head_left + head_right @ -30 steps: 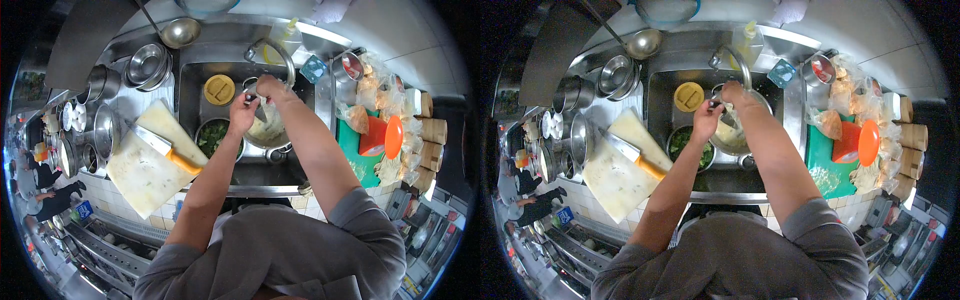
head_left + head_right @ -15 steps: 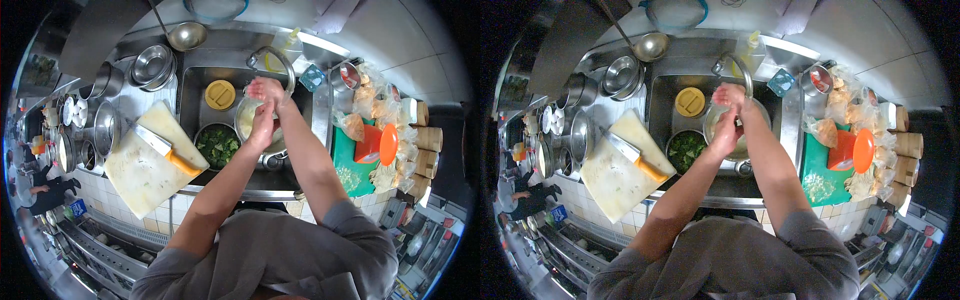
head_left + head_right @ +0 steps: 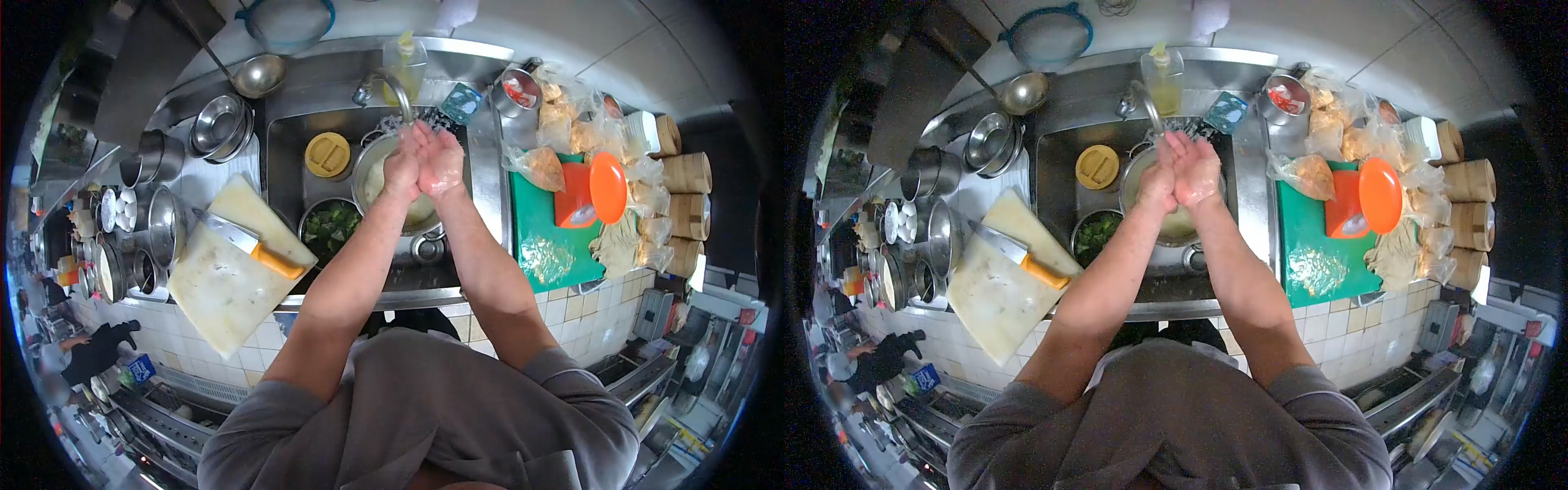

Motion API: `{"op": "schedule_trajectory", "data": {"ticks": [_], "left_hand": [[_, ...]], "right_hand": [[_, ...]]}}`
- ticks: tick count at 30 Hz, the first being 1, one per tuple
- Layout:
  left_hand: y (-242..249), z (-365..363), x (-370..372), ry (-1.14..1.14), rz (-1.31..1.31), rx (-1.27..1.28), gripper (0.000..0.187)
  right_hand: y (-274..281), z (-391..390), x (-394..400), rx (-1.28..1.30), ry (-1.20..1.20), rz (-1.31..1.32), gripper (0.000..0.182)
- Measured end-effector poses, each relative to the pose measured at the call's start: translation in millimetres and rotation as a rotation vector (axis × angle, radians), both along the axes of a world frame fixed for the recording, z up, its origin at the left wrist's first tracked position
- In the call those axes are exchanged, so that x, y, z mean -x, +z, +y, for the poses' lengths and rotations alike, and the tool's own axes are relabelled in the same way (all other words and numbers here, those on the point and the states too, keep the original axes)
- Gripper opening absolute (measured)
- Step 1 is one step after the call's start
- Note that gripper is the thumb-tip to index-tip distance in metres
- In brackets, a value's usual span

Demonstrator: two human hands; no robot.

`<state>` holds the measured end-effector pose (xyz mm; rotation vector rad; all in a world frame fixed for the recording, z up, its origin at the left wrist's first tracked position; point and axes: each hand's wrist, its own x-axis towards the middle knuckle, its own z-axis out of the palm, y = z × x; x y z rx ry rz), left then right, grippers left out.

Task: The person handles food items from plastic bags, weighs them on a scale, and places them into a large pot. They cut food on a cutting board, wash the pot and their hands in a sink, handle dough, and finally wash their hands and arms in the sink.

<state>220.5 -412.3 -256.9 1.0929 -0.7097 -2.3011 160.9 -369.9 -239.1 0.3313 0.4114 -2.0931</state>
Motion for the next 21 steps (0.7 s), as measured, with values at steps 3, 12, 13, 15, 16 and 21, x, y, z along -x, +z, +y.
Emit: {"op": "schedule_trajectory", "data": {"ticks": [3,12,13,15,16,21], "left_hand": [[10,20,-1,0.02,-0.001,0.038,0.06],[15,4,-10,-0.205,-0.066,0.03,0.061],[11,-7,-10,-0.217,-0.096,0.03,0.058],[18,-17,-6,-0.239,-0.144,0.033,0.053],[17,-20,-2,-0.241,-0.08,0.04,0.051],[36,-2,-1,-0.15,0.027,0.109,0.053]], "right_hand": [[-14,-11,2,-0.362,0.059,0.244,0.044],[-7,-4,-9,-1.223,-0.145,1.352,0.035],[3,-1,-12,-1.318,0.041,1.404,0.04],[21,4,-15,-1.281,0.176,1.379,0.049],[29,6,-18,-1.353,0.21,1.402,0.051],[31,-2,-11,-1.455,0.101,1.534,0.055]]}}
